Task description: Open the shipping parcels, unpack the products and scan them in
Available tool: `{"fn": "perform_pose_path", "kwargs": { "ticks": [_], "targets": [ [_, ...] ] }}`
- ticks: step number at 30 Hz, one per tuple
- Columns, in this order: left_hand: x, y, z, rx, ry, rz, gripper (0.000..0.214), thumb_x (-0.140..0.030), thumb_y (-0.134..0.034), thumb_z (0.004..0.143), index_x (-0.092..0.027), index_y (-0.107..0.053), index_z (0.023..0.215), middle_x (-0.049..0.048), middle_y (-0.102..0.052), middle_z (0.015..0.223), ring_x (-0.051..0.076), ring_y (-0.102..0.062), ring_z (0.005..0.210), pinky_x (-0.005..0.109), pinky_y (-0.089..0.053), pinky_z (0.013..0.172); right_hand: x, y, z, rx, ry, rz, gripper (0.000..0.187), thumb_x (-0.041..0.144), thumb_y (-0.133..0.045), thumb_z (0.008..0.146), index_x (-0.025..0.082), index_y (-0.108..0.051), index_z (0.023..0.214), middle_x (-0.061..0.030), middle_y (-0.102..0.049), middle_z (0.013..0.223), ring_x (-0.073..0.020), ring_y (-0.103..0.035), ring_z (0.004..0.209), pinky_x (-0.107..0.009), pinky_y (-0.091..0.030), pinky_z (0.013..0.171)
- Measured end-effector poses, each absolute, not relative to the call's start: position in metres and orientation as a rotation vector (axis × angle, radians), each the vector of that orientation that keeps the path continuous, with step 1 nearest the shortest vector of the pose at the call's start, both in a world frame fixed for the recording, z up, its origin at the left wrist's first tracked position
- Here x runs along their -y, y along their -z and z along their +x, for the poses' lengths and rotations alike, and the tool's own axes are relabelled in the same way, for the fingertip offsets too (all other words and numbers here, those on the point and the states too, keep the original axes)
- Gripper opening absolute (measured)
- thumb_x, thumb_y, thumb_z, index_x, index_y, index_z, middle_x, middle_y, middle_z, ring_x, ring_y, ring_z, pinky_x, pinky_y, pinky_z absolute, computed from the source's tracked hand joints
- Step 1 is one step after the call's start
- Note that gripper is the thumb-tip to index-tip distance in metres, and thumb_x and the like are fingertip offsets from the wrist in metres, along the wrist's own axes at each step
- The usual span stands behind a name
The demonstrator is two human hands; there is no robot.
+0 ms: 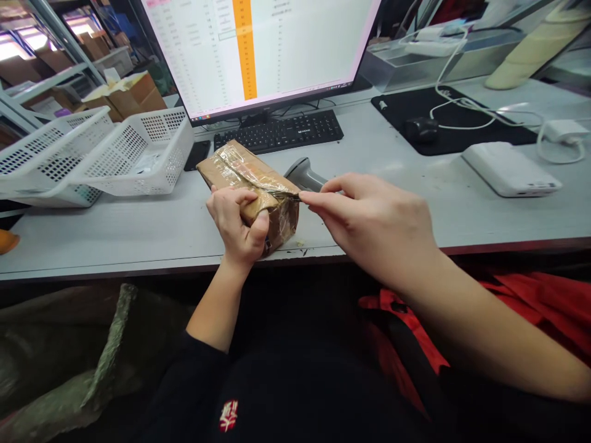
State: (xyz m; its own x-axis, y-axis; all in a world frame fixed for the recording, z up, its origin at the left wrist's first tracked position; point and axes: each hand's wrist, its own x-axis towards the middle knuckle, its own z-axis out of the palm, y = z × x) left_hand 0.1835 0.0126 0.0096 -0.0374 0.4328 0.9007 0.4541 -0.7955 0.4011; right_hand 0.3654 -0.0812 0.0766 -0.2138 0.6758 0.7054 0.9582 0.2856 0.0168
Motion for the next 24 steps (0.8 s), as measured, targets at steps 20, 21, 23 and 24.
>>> {"fn": "perform_pose_path", "kwargs": {
  "ticks": [20,21,23,24],
  "targets": [
    [-0.05,-0.012,0.102,1.334,2.199,-2.111,0.053,-0.072,-0.069,0.084,-0.024,-0.07,0.108,0.0054,-0.062,0.104,0.024,-0.063,0.104,0.042,-0.052,0.098,0.011,-0.028,0.355,1.199,-0.807,-1.084,0.042,0.067,-0.057,0.094,0.026,-0.058,0.085,-0.0035,-0.065,0.092,-0.0185,-0.062,0.079,-0.029,-0.053,0.057],
    [-0.036,-0.01,0.101,1.237,2.174,-2.053,0.048,-0.07,-0.069,0.086,-0.024,-0.071,0.1,0.0045,-0.06,0.101,0.024,-0.062,0.107,0.044,-0.051,0.103,-0.003,-0.032,0.358,1.206,-0.794,-1.074,0.041,0.065,-0.057,0.094,0.025,-0.057,0.083,-0.003,-0.065,0.09,-0.018,-0.062,0.079,-0.029,-0.052,0.06],
    [-0.014,-0.005,0.1,1.074,2.133,-2.045,0.048,-0.071,-0.068,0.086,-0.024,-0.068,0.09,0.0067,-0.059,0.114,0.028,-0.057,0.125,0.05,-0.045,0.114,-0.032,-0.04,0.366,1.281,-0.781,-1.073,0.039,0.061,-0.057,0.095,0.024,-0.057,0.081,-0.0023,-0.065,0.087,-0.0172,-0.061,0.078,-0.029,-0.051,0.064],
    [-0.007,-0.003,0.1,1.036,2.111,-2.079,0.05,-0.073,-0.067,0.085,-0.023,-0.067,0.09,0.0087,-0.056,0.128,0.031,-0.051,0.136,0.053,-0.041,0.118,-0.043,-0.045,0.369,1.338,-0.763,-1.091,0.038,0.059,-0.056,0.096,0.024,-0.059,0.082,-0.0022,-0.065,0.086,-0.0169,-0.061,0.078,-0.029,-0.051,0.066]
  ]
}}
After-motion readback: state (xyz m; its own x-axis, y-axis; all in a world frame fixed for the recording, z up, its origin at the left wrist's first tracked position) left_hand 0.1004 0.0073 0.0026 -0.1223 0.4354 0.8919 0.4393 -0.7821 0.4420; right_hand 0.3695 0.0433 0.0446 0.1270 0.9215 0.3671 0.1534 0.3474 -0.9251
